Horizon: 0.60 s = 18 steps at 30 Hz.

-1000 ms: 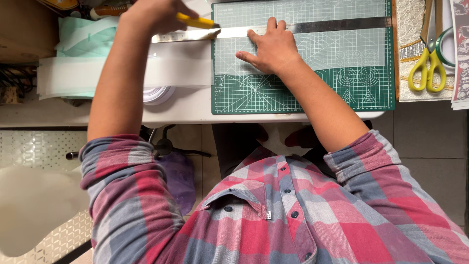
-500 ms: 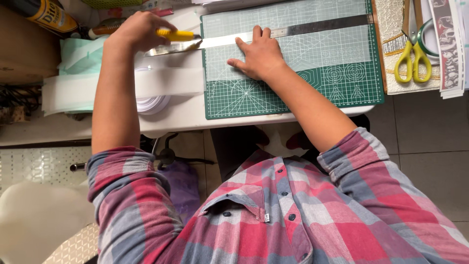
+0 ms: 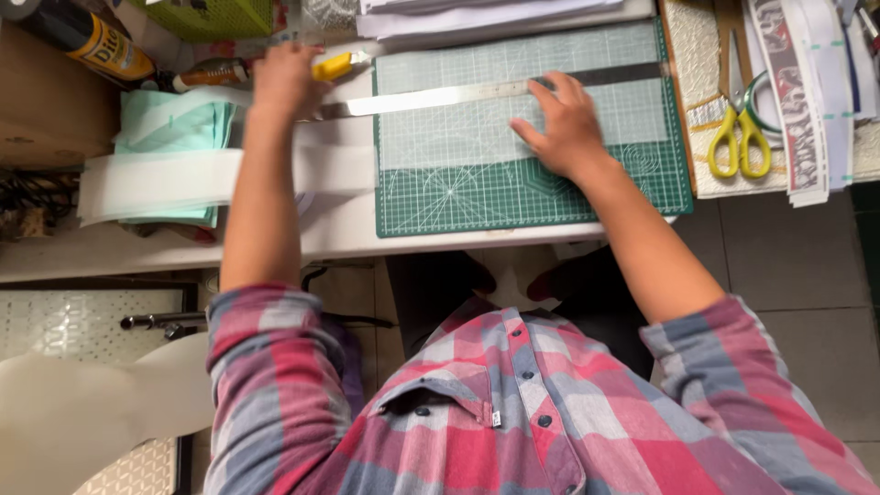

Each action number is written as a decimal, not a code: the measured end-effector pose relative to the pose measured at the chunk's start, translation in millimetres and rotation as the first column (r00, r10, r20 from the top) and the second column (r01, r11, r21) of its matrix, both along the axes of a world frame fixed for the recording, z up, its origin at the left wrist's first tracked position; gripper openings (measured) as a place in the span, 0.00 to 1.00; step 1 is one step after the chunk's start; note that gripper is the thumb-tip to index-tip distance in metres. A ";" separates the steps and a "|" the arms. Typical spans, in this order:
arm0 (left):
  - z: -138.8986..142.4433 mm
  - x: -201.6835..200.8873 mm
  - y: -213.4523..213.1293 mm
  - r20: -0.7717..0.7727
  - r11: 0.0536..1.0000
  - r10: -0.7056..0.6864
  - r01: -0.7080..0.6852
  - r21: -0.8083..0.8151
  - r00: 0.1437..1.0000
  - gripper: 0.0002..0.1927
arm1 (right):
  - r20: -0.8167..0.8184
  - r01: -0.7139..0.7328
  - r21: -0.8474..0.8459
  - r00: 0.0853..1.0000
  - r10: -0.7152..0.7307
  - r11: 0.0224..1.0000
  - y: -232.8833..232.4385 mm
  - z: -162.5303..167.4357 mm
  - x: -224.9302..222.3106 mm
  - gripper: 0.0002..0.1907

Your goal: The person uses a metal ruler and a yellow utility knife to cut a translucent sheet on a green cutting mat. They repeatedly align the ruler, cut along its edge, and stack the cut pieces to the side.

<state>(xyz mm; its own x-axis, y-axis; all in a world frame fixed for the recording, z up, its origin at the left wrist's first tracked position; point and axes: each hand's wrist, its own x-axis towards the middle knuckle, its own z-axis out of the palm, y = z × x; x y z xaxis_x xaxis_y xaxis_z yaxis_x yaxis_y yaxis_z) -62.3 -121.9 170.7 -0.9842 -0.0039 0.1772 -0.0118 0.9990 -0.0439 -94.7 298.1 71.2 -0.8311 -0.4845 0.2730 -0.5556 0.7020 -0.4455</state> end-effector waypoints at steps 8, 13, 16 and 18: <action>-45.8 -34.7 140.3 0.111 0.917 0.301 -0.319 0.237 0.947 0.45 | -0.108 0.089 0.105 0.991 -0.077 0.990 29.3 -7.3 -2.8 0.42; -56.9 -55.6 183.1 0.009 0.883 0.425 -0.417 0.217 0.905 0.54 | 0.054 0.138 0.139 0.988 -0.146 0.981 28.8 6.5 3.3 0.38; -55.7 -63.6 193.9 0.001 0.873 0.400 -0.381 0.306 0.917 0.37 | 0.028 0.138 0.129 0.989 -0.143 0.982 28.6 11.0 4.4 0.38; -49.5 -67.6 198.8 -0.063 0.871 0.351 -0.301 0.389 0.934 0.19 | 0.025 0.133 0.116 0.990 -0.137 0.984 28.7 10.7 4.9 0.38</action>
<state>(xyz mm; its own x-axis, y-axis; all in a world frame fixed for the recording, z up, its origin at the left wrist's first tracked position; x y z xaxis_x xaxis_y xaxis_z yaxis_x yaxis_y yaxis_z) -129.9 76.9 121.2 -0.8844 -0.4099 0.2232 -0.3201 0.8807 0.3493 -89.8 326.7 81.9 -0.8985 -0.3938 0.1940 -0.4389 0.8166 -0.3748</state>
